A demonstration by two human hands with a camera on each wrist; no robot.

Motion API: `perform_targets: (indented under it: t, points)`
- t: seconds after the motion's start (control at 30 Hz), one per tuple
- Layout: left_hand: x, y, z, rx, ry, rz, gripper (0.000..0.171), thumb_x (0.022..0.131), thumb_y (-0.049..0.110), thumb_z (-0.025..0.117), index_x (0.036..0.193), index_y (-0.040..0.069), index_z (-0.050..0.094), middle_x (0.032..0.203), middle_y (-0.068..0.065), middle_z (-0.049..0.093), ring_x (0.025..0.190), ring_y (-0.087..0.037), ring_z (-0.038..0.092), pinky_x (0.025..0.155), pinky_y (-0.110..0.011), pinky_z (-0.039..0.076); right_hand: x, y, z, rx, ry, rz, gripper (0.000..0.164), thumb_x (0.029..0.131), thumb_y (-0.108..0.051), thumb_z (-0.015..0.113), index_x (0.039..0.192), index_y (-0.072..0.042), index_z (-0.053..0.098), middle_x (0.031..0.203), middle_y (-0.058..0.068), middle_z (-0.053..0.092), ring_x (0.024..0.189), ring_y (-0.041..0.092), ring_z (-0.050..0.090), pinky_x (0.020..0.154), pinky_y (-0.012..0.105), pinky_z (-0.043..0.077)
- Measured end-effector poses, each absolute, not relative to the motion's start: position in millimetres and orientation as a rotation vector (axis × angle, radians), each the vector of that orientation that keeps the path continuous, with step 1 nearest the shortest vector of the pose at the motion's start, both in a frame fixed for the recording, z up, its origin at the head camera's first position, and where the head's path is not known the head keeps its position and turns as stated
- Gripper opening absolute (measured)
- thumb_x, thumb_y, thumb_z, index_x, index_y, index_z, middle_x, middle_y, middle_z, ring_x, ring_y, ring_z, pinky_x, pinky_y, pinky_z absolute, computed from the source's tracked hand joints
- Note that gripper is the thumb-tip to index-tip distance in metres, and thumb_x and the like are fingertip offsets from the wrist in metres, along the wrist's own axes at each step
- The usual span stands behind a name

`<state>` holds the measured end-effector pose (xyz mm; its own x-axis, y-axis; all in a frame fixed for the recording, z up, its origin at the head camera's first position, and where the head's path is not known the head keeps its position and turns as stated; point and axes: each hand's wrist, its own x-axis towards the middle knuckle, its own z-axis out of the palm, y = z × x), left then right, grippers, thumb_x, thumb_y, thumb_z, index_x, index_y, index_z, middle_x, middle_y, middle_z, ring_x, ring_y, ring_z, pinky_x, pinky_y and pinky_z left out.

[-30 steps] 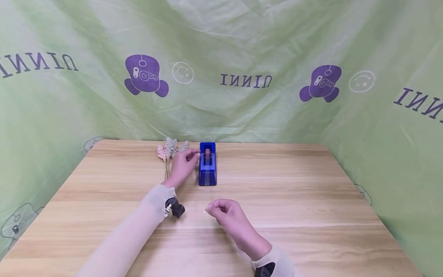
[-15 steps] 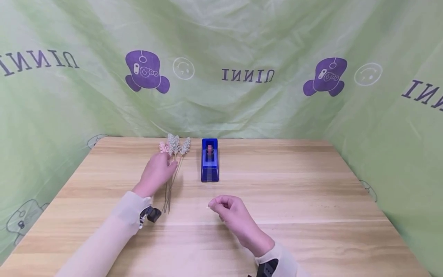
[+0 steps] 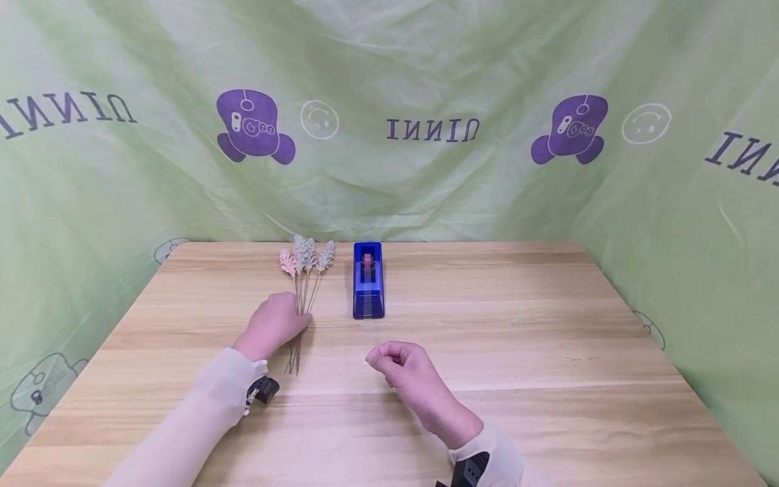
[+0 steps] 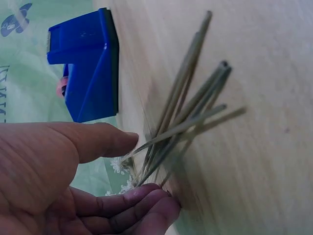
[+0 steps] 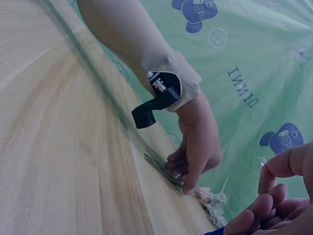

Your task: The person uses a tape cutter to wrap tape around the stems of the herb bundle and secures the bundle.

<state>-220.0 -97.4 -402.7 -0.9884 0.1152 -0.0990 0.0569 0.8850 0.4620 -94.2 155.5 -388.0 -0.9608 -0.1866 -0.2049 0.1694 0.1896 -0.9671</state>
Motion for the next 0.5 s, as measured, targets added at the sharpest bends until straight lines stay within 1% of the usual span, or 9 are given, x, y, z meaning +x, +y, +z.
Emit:
perform_targets:
  t: [0.13, 0.3, 0.4, 0.5]
  points:
    - [-222.6, -96.0, -406.0, 0.136, 2.939, 0.664, 0.030, 0.088, 0.008, 0.061, 0.062, 0.015, 0.047, 0.060, -0.002, 0.050, 0.055, -0.019, 0.051, 0.049, -0.030, 0.039, -94.3, 155.4, -387.9, -0.039, 2.187, -1.841, 0.024, 0.101, -0.020, 0.064, 0.102, 0.004, 0.068, 0.079, -0.005, 0.049, 0.076, 0.011, 0.049, 0.077, 0.024, 0.043]
    - [-226.0, -94.8, -408.7, 0.137, 2.934, 0.674, 0.025, 0.086, 0.003, 0.059, 0.065, 0.012, 0.050, 0.063, -0.004, 0.053, 0.056, -0.019, 0.051, 0.048, -0.029, 0.038, -94.2, 154.9, -388.8, -0.035, 2.183, -1.841, 0.024, 0.101, -0.020, 0.064, 0.103, 0.004, 0.068, 0.082, -0.006, 0.052, 0.076, 0.011, 0.049, 0.076, 0.023, 0.043]
    - [-228.1, -94.4, -409.6, 0.122, 2.911, 0.724, 0.022, 0.085, 0.001, 0.058, 0.067, 0.011, 0.051, 0.063, -0.004, 0.051, 0.056, -0.019, 0.050, 0.048, -0.029, 0.038, -94.4, 154.6, -389.3, -0.032, 2.183, -1.841, 0.024, 0.101, -0.020, 0.064, 0.103, 0.004, 0.068, 0.085, -0.004, 0.055, 0.077, 0.011, 0.050, 0.076, 0.024, 0.043]
    - [-229.6, -94.7, -410.5, 0.086, 2.883, 0.776, 0.024, 0.083, 0.003, 0.059, 0.066, 0.013, 0.046, 0.063, -0.002, 0.045, 0.057, -0.019, 0.049, 0.050, -0.029, 0.038, -94.6, 154.5, -389.7, -0.029, 2.186, -1.837, 0.024, 0.101, -0.021, 0.064, 0.103, 0.003, 0.068, 0.086, -0.004, 0.055, 0.077, 0.011, 0.050, 0.076, 0.024, 0.043]
